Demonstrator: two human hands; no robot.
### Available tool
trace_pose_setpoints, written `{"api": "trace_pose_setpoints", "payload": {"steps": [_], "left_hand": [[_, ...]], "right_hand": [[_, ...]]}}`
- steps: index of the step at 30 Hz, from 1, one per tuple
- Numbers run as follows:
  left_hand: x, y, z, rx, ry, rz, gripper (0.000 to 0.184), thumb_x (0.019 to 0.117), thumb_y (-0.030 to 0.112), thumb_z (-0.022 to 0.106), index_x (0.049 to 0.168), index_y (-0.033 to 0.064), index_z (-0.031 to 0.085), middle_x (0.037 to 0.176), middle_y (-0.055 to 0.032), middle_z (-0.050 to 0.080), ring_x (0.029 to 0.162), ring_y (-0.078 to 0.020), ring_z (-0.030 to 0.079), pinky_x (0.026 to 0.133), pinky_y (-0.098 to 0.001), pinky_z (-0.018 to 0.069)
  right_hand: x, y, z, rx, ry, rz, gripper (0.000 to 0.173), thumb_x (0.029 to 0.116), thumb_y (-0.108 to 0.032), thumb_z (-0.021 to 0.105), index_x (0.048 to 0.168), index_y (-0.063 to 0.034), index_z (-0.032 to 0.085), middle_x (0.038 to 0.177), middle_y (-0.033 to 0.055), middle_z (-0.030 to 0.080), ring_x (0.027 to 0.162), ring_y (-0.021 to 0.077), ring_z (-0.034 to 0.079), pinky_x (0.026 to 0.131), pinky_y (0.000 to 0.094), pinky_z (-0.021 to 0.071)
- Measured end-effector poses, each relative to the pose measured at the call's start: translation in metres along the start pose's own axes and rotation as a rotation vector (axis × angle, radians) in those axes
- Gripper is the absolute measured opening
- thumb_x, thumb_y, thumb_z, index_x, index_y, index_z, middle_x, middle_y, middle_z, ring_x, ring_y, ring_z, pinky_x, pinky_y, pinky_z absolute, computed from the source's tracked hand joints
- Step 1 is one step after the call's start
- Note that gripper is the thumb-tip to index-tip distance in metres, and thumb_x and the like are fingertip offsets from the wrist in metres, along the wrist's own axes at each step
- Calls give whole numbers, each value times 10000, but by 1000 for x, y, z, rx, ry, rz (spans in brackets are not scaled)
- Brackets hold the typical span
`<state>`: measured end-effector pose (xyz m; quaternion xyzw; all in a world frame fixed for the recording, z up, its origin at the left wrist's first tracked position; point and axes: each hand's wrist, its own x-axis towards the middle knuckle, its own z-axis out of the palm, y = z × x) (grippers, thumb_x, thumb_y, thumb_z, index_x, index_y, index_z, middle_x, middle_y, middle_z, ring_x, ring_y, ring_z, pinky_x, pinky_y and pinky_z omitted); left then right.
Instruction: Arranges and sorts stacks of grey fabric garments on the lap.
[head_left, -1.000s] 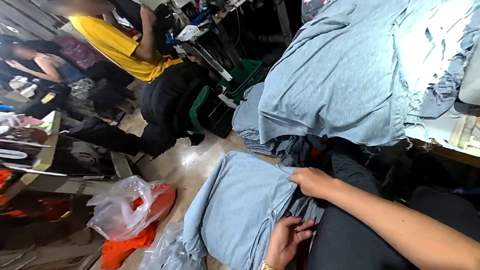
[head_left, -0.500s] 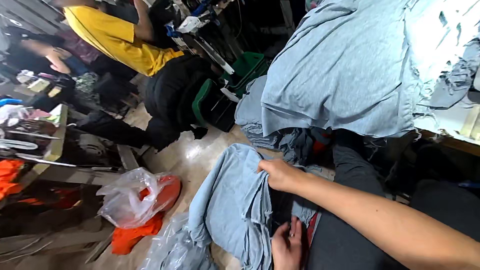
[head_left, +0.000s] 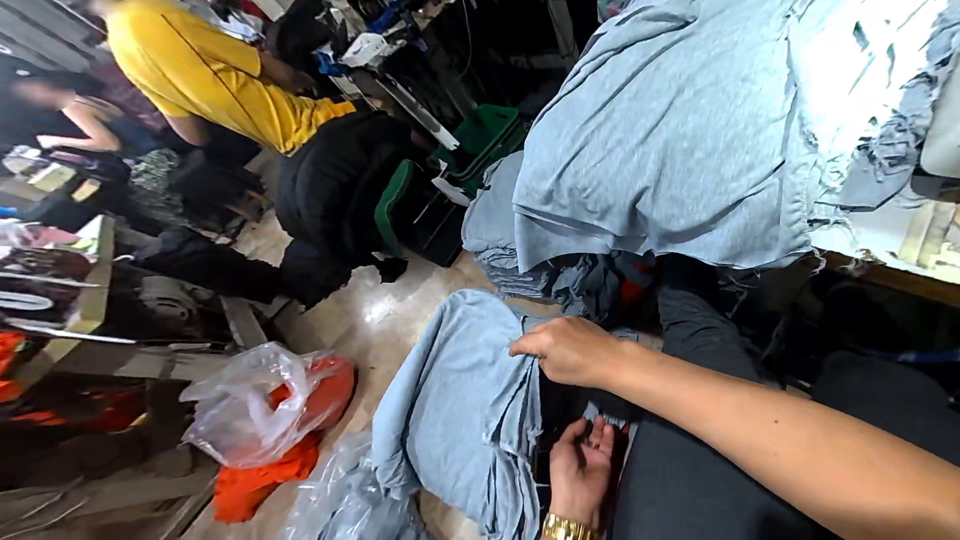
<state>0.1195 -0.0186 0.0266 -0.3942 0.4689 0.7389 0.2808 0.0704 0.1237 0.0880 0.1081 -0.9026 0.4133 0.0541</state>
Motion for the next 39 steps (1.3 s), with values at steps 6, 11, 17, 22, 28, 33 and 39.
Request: {"api": "trace_pose_setpoints", "payload": {"steps": [6,11,17,22,28,33,39], "left_hand": [[-17,47,-2,494,-400,65,293,917,-121,397,1182,-7,445,857,-180,720,658,-276,745,501,-364,617],[-32,78,-24,396,-564,158,293,924,-51,344,1183,52,434,845,-109,734,575,-197,722,480,-301,609],[-31,-5,-75,302,-81,401,423,947,-86,391,1362,-24,438,1166,-117,637,806,-155,691,665,-294,592],[9,5,-31,-91,47,-5,119,1036,89,406,967,62,499,726,-70,623,600,-163,658,598,-289,601],[-8,44,-33,434,-343,-62,176,979,-35,391,967,-19,566,857,-199,751,707,-288,761,536,-358,615],[-23,70,-51,231,-607,-7,221,890,-18,401,1029,85,539,745,-96,719,533,-171,697,470,-284,592],[-39,-9,-91,274,-165,394,425,941,-101,358,1345,12,426,1153,-86,683,709,-122,698,593,-271,587]], "right_hand": [[-39,44,13,-134,-220,140,363,886,46,656,1243,-9,685,1285,202,654,1237,386,601,995,581,498],[-30,41,39,-48,-255,425,401,902,-52,663,1302,-41,644,1336,187,625,1236,399,596,940,640,493],[12,-13,27,173,19,152,323,901,74,598,1207,22,686,1195,211,681,1127,360,661,949,550,534],[14,-24,15,51,-81,155,308,945,40,565,1225,-14,680,1158,194,693,1093,364,671,905,566,537],[-34,24,30,-105,-148,176,314,891,58,640,1195,-7,688,1151,207,692,1093,388,667,896,584,539],[-42,35,50,-94,-451,414,486,891,-15,672,1365,5,570,1380,229,571,1278,437,551,973,648,473],[3,1,23,-113,-169,123,220,944,2,597,1142,4,691,1135,192,689,1053,377,674,853,577,536]]}}
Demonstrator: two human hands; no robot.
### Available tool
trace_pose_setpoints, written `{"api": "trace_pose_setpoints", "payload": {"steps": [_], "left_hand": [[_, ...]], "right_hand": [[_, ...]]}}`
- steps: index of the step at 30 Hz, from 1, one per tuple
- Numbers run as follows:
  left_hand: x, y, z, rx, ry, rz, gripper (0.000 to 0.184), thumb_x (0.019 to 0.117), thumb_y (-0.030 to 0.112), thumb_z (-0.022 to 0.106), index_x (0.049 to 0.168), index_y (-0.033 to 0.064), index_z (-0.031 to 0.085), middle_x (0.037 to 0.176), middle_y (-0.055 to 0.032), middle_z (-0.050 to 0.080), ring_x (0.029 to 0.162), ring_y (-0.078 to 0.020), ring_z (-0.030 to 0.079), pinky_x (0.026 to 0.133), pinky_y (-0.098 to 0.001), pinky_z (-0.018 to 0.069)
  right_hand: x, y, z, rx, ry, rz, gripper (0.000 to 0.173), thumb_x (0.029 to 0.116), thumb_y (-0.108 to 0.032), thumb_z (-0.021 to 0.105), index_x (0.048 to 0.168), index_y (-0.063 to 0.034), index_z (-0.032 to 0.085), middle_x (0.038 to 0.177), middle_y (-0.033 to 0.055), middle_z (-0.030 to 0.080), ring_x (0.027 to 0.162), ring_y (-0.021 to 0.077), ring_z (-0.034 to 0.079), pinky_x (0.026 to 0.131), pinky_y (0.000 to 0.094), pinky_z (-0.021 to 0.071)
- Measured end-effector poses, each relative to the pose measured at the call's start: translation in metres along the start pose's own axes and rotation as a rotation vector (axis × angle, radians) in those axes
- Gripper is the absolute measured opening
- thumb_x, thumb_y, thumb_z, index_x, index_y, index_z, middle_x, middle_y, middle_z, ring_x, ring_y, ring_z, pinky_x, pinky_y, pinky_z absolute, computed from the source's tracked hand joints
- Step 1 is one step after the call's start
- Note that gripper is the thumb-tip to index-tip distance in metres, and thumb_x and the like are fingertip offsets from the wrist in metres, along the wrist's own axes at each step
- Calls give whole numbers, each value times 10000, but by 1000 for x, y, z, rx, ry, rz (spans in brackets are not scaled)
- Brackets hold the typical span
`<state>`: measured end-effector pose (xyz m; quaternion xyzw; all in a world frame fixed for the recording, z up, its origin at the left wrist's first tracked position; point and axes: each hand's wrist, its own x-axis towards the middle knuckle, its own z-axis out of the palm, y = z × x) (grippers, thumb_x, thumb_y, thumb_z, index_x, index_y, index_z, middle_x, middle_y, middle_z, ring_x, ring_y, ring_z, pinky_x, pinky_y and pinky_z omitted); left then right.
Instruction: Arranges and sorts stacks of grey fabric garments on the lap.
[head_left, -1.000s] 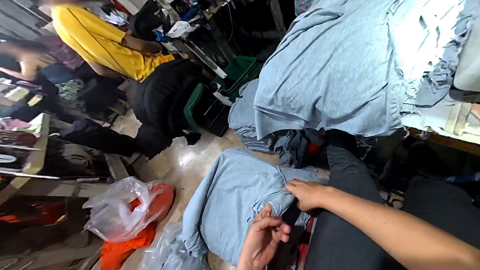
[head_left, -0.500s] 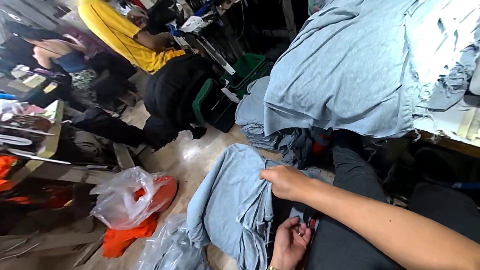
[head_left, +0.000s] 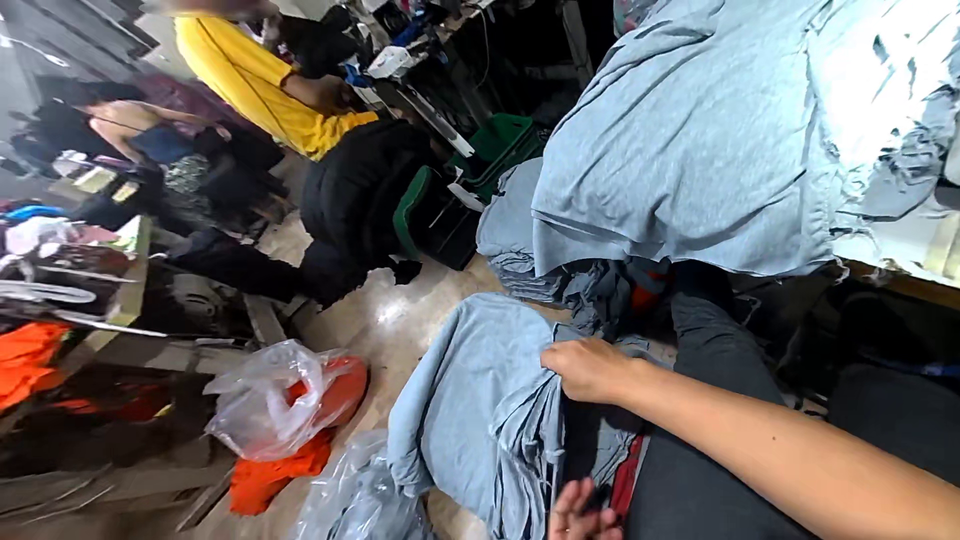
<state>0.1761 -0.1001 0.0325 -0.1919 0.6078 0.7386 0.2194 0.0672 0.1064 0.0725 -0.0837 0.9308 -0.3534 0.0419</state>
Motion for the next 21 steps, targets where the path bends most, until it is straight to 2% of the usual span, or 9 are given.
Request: {"api": "trace_pose_setpoints", "payload": {"steps": [2,5,8,10,13,15,16,18,21], "left_hand": [[13,-10,20,-146,138,-142,364,962,-69,375,1315,-18,446,1116,-136,643,745,-149,671,633,-268,571],[48,-3,52,-455,254,-354,133,1051,73,372,1109,7,473,911,-152,625,743,-238,689,679,-335,616],[61,-2,67,-277,127,-513,145,999,42,444,869,62,506,636,-55,583,505,-133,597,498,-240,552],[61,4,63,61,-62,-478,101,983,-20,463,917,17,530,675,-82,614,529,-149,608,481,-255,534],[62,29,50,195,-242,-361,264,918,-105,454,1167,-25,487,767,-125,686,591,-184,692,464,-285,560],[64,46,48,67,-302,-353,234,896,-111,391,1051,46,465,679,-53,620,485,-107,613,415,-224,520],[64,51,45,14,-326,-336,226,889,-105,379,1017,57,469,658,-42,605,460,-93,588,406,-217,511],[58,57,38,-75,-344,-243,226,886,-81,357,1004,63,487,677,-40,641,483,-105,626,430,-239,547],[28,42,19,-58,-192,57,318,928,-72,356,1182,52,500,987,-35,692,654,-131,699,550,-279,606]], "right_hand": [[3,-1,-2,0,-16,-20,247,938,33,584,1163,9,684,1153,201,688,1074,380,671,876,575,534],[-7,4,-5,-68,-23,-25,242,945,15,578,1152,-15,700,1090,193,713,1014,386,691,827,588,530],[-19,14,-4,-146,55,-98,274,946,0,579,1157,-83,734,1002,155,740,903,365,715,740,579,540],[-29,26,5,-202,52,-96,298,950,3,587,1171,-110,751,1000,135,742,905,345,714,759,566,550],[-46,45,28,-207,-221,47,273,921,-3,647,1187,-41,702,1165,177,708,1131,402,639,996,659,412],[-49,43,39,-97,-373,213,526,867,-39,733,1371,-30,584,1429,184,574,1405,436,440,1125,758,225],[-47,41,39,-79,-365,248,550,860,-71,742,1384,-42,575,1459,170,551,1443,424,396,1135,758,207],[-35,39,34,-142,-207,173,393,870,-94,724,1253,-33,665,1306,172,648,1309,401,533,1082,682,337],[-9,20,20,-174,12,-85,196,879,-41,713,1066,13,695,1059,184,705,1033,357,674,914,552,506]]}}
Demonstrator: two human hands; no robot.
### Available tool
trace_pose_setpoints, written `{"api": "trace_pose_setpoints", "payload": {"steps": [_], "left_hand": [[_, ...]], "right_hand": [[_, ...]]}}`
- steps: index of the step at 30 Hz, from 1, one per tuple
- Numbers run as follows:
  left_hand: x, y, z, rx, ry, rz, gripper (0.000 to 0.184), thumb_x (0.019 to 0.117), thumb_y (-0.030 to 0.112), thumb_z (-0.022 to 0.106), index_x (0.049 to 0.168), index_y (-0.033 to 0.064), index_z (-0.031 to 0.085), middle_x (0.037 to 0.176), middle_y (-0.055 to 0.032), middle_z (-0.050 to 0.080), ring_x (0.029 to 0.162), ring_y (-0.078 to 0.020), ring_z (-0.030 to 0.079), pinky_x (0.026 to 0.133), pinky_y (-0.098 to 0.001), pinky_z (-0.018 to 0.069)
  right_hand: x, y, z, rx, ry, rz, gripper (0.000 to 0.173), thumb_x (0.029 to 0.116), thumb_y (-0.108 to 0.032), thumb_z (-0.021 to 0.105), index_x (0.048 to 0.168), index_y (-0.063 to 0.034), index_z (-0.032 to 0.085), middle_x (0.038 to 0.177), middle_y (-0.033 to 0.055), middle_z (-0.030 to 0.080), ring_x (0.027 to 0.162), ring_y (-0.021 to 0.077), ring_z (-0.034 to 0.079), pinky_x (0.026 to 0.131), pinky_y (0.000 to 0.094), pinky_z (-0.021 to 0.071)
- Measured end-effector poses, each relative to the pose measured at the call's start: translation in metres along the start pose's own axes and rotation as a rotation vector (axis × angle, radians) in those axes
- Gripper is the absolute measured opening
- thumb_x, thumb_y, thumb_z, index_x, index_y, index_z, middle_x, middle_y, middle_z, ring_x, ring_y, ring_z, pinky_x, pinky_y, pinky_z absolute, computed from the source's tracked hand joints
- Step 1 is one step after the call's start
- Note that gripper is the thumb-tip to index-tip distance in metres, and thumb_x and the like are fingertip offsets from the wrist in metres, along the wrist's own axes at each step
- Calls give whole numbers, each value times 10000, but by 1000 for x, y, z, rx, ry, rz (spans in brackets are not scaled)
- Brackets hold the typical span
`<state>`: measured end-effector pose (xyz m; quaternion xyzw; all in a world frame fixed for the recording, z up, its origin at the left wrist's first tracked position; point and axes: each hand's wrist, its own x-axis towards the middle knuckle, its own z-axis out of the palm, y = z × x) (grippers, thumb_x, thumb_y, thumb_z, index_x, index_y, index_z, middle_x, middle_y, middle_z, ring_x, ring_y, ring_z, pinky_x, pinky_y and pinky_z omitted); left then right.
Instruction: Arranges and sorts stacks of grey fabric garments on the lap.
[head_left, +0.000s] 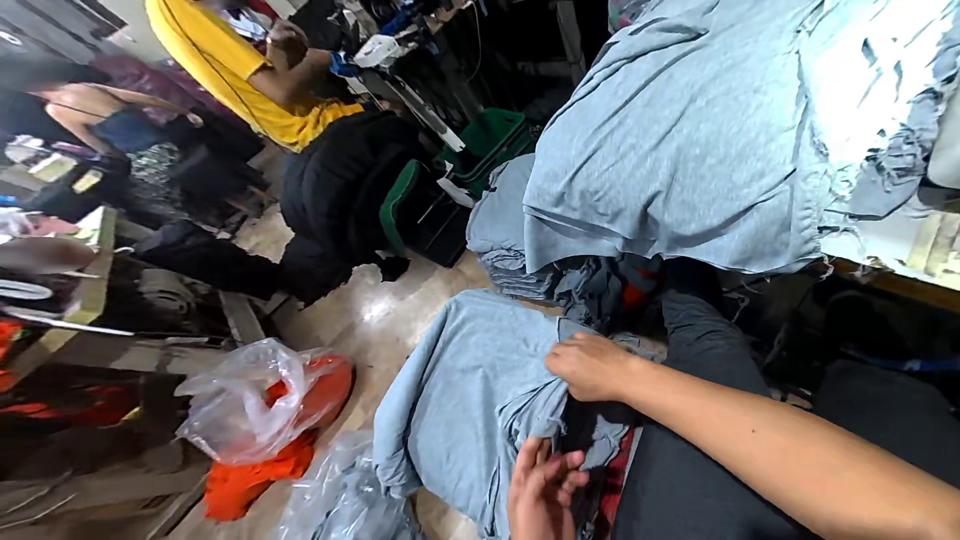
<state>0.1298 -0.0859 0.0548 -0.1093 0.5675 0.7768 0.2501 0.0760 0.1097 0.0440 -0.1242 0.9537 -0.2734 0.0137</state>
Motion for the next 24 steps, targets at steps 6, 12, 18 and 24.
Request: {"api": "trace_pose_setpoints", "payload": {"steps": [6,12,18,24], "left_hand": [[5,-54,18,-286,418,-299,191,995,-8,393,1156,-3,495,985,-130,634,753,-187,679,657,-298,599],[37,-34,37,17,101,-570,126,963,-55,433,912,-15,541,720,-136,670,598,-210,679,554,-311,594],[37,4,6,-234,-164,-457,195,851,-65,393,909,70,520,688,-72,649,484,-127,636,438,-244,556],[-19,-22,1,-176,29,-85,435,942,-82,331,1320,92,457,1154,-40,714,696,-105,712,572,-245,597]], "right_hand": [[22,-36,-19,42,-28,-199,204,969,-13,614,1166,-5,667,999,194,702,942,367,696,799,530,552],[-13,-2,-15,-20,-147,-128,157,961,6,601,1070,-12,713,996,182,714,973,370,687,853,553,534],[-35,13,20,193,-430,226,594,860,7,705,1427,-14,528,1477,206,522,1460,414,378,1174,690,243],[8,-11,-6,80,-122,-76,180,933,-13,657,1106,35,666,1036,223,694,986,402,684,821,583,537]]}}
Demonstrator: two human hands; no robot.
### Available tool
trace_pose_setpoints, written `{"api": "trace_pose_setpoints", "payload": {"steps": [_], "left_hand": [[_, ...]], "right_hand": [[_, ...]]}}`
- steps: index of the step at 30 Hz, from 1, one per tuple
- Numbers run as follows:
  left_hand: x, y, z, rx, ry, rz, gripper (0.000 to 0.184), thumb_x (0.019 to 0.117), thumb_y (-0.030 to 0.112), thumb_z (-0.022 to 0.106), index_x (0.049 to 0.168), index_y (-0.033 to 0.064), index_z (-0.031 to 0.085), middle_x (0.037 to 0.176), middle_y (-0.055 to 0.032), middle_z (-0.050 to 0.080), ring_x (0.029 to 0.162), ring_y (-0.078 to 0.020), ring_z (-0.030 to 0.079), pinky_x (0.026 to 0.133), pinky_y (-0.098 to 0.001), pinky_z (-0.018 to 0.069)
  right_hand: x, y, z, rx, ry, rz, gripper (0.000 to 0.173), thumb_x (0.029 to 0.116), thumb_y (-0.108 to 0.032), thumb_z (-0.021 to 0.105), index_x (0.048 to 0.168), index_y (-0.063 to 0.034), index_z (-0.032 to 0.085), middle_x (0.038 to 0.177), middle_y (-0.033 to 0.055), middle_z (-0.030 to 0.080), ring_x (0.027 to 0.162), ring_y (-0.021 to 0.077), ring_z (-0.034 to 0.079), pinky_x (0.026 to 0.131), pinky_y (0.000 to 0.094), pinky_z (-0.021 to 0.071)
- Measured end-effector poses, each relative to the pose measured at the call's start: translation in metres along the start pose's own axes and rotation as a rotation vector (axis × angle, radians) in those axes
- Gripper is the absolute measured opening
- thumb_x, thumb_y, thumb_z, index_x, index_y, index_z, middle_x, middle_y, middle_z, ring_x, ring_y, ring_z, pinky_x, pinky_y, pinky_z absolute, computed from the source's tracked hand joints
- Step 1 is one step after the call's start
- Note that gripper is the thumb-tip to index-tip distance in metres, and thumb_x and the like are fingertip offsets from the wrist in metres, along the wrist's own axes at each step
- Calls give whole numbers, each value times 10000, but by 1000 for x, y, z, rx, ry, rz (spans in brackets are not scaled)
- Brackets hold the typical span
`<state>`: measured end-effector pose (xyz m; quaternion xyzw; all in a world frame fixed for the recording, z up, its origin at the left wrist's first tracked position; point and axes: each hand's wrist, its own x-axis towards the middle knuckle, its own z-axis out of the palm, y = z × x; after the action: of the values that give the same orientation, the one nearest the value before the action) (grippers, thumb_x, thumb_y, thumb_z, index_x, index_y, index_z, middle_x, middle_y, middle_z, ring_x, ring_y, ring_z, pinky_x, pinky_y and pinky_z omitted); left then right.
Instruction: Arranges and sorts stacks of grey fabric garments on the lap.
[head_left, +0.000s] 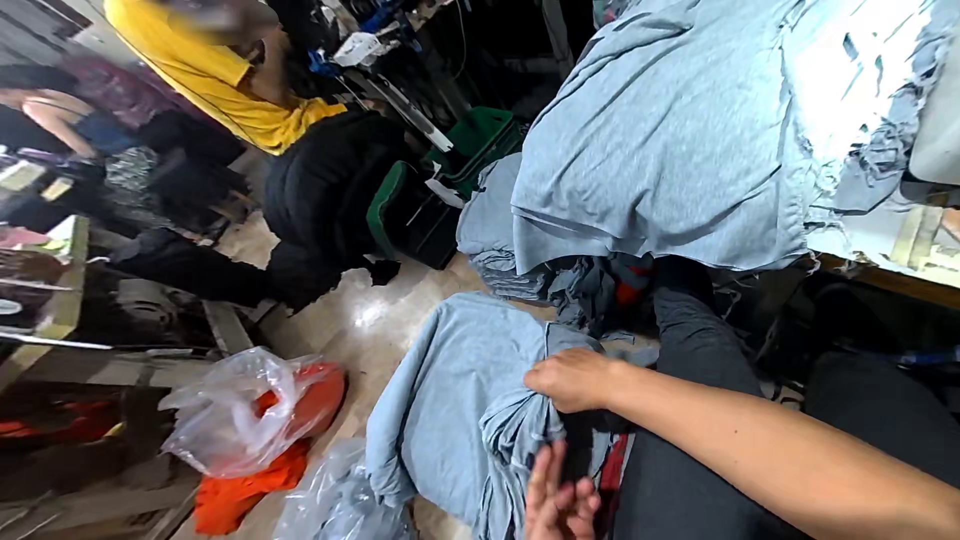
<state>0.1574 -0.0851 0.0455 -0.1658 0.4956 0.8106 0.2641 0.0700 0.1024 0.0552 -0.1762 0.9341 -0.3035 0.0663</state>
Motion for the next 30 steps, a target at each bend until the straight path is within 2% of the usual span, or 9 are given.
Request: {"api": "trace_pose_setpoints", "payload": {"steps": [3,5,9,13,19,22,25,28,30], "left_hand": [[10,-24,10,-109,336,-126,283,1006,-21,345,1248,23,484,1019,-79,667,723,-119,669,624,-240,568],[40,-32,24,-247,408,-203,119,1013,32,387,1042,16,501,915,-127,643,769,-219,696,700,-330,620],[74,-45,49,-35,258,-362,147,1018,57,393,921,52,503,714,-87,606,595,-184,635,576,-304,586],[60,-19,36,358,30,-411,154,968,-62,424,901,-4,550,690,-102,683,545,-148,663,484,-248,547],[63,18,12,-43,-193,-306,187,811,-40,454,762,103,565,625,0,579,443,-54,548,414,-190,490],[48,16,11,-136,-215,-270,191,802,-34,512,852,121,613,723,-13,642,497,-93,612,440,-233,538],[9,-1,-1,6,-113,-91,477,925,-75,315,1346,113,435,1157,-24,724,630,-61,682,522,-199,562],[10,-26,3,-77,250,-185,343,1002,-29,321,1294,16,498,1008,-76,708,687,-96,677,599,-218,562],[39,-35,16,-263,371,-231,172,1009,28,376,1068,0,535,922,-139,700,768,-205,731,689,-297,626]], "right_hand": [[11,-18,-18,-39,-79,-58,177,980,-36,610,1137,30,658,1025,220,695,983,395,679,829,567,527],[9,-21,-22,-73,-115,-72,179,988,-41,599,1139,27,667,1026,209,695,990,382,675,832,550,523],[-8,-11,-25,-83,-128,-52,157,975,-23,607,1104,23,682,1008,207,700,987,385,675,834,564,519],[-30,19,-7,-47,-136,-20,183,956,29,598,1116,34,686,1031,229,700,1018,414,670,882,588,510],[-46,29,26,188,-252,266,624,844,50,697,1437,1,511,1471,222,521,1449,403,399,1190,670,232],[-35,35,24,26,-85,150,312,903,9,662,1215,13,650,1166,218,690,1160,405,631,1023,599,443],[-14,21,4,-30,-88,55,192,966,-21,617,1148,32,650,1028,238,694,992,427,676,835,597,521],[-1,7,-10,-65,-120,23,173,977,-44,615,1131,20,659,997,223,695,974,412,674,825,586,518],[-1,1,-15,-82,-140,20,170,985,-52,606,1131,14,662,999,214,696,977,401,673,832,576,519]]}}
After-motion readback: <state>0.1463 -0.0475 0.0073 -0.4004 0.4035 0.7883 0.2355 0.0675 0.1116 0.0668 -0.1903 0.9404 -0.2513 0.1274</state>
